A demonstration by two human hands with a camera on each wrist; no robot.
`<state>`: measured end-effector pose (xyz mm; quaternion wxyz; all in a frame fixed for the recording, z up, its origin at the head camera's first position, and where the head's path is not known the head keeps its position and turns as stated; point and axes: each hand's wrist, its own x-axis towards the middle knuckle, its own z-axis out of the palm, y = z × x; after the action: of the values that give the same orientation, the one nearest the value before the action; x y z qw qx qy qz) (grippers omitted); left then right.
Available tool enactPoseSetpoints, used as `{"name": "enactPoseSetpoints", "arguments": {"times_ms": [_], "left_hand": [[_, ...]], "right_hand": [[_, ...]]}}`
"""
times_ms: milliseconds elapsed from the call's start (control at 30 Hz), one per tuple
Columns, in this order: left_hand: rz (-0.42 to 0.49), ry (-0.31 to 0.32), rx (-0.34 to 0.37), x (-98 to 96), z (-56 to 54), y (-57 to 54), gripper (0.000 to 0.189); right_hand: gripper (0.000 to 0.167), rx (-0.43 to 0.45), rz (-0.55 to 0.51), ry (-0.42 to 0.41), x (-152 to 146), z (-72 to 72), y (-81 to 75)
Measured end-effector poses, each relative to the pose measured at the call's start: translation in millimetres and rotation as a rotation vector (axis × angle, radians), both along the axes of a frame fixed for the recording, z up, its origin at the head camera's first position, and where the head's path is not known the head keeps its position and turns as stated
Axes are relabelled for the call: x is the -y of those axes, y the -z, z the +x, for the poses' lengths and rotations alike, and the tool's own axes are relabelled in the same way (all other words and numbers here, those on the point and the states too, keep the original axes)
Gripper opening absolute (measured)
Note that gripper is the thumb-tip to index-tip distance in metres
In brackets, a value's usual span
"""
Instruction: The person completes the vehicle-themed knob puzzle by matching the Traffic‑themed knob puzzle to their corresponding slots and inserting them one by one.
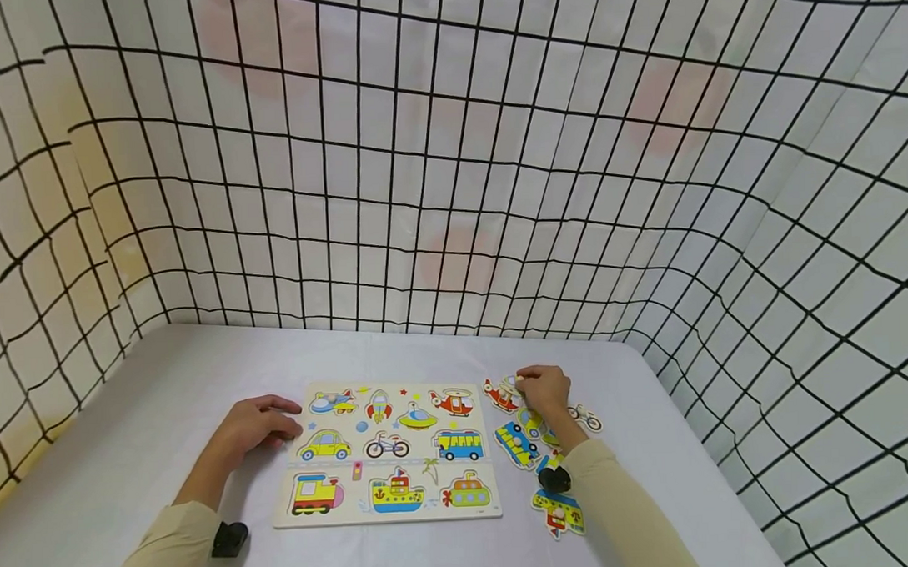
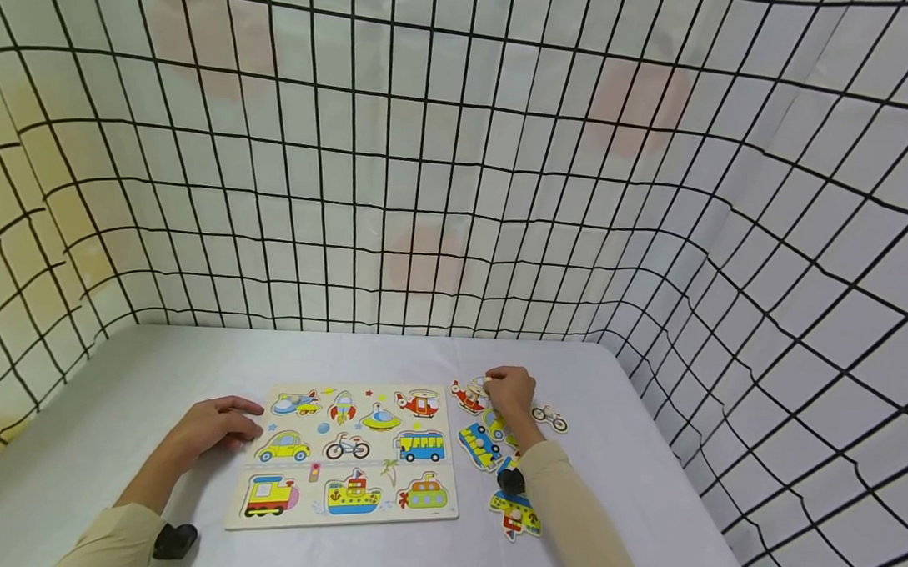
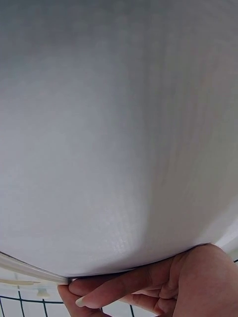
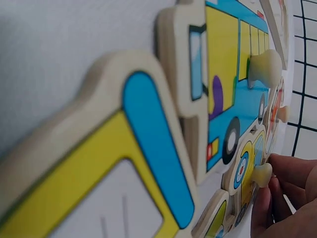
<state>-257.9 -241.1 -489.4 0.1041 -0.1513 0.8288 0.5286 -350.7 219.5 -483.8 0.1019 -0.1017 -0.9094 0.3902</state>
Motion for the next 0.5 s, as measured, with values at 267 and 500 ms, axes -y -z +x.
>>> {"name": "enactPoseSetpoints", "arguments": {"times_ms": [267,500], "left_hand": [[0.034,-0.015,-0.011,-2.6,0.6,1.3,0.046],[0.017,-0.011,-0.022,-1.8,1.7,-2.7,0.045]], "right_hand": [[0.019,-0.027,0.022,0.001,-2.3,3.2,-0.4],[0.017,-0.082,0.038,-0.03,0.6,1.3,-12.2]]}}
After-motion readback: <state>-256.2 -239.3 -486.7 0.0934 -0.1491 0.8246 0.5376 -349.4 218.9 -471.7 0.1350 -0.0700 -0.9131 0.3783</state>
